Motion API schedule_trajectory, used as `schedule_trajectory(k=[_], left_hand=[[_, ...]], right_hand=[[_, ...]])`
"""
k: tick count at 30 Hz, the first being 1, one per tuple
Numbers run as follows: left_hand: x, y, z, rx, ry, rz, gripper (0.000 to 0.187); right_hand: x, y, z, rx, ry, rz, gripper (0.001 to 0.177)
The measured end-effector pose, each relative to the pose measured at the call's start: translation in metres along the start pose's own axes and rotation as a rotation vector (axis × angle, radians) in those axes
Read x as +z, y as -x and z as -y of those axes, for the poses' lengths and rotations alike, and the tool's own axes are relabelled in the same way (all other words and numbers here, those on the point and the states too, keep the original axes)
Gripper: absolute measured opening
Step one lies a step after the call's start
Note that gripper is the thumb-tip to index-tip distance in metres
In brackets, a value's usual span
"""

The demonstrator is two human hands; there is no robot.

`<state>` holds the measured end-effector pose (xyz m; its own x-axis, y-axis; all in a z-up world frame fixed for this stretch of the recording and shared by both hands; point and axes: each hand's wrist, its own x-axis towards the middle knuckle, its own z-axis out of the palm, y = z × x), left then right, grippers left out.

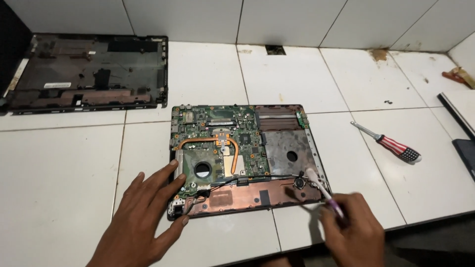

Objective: Cleaning a laptop motherboard and its internal chassis using a toothbrush to remove dust and debris.

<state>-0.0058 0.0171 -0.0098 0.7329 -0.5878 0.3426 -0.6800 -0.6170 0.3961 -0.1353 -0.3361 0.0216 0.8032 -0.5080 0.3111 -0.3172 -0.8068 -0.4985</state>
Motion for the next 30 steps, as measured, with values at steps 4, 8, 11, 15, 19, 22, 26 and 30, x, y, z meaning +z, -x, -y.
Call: schedule_trajectory(k=[4,8,11,15,19,22,26,30], left_hand=[[0.003,-0.001,0.001,-0.032,0.004,0.010,0.075],[0.007,0.001,0.007,-0.043,0.024,0.017,0.076],[0.010,0.001,0.009,-0.037,0.017,0.023,0.077],[0.010,0.002,0.008,-0.034,0.019,0.005,0.079],[0.007,0.000,0.006,-0.043,0.019,0.011,0.079],[0.008,0.000,0.006,-0.038,0.018,0.011,0.080],[0.006,0.000,0.006,-0.038,0.009,0.015,0.079],[0.005,-0.001,0.005,-0.038,0.015,0.014,0.078]], right_hand=[[0.021,-0.023,0.004,-0.169,0.042,0.049,0.023],[0.024,-0.023,0.017,-0.098,0.112,0.053,0.026],[0.028,-0.020,0.011,-0.141,0.114,0.023,0.025],[0.029,-0.018,0.007,-0.193,0.104,0.045,0.033],[0.019,-0.026,0.004,-0.143,0.150,0.190,0.061],[0.017,-0.031,-0.001,-0.186,0.212,0.297,0.071],[0.017,-0.030,0.003,-0.244,0.277,0.269,0.056],[0.017,-0.033,0.002,-0.227,0.310,0.306,0.048]])
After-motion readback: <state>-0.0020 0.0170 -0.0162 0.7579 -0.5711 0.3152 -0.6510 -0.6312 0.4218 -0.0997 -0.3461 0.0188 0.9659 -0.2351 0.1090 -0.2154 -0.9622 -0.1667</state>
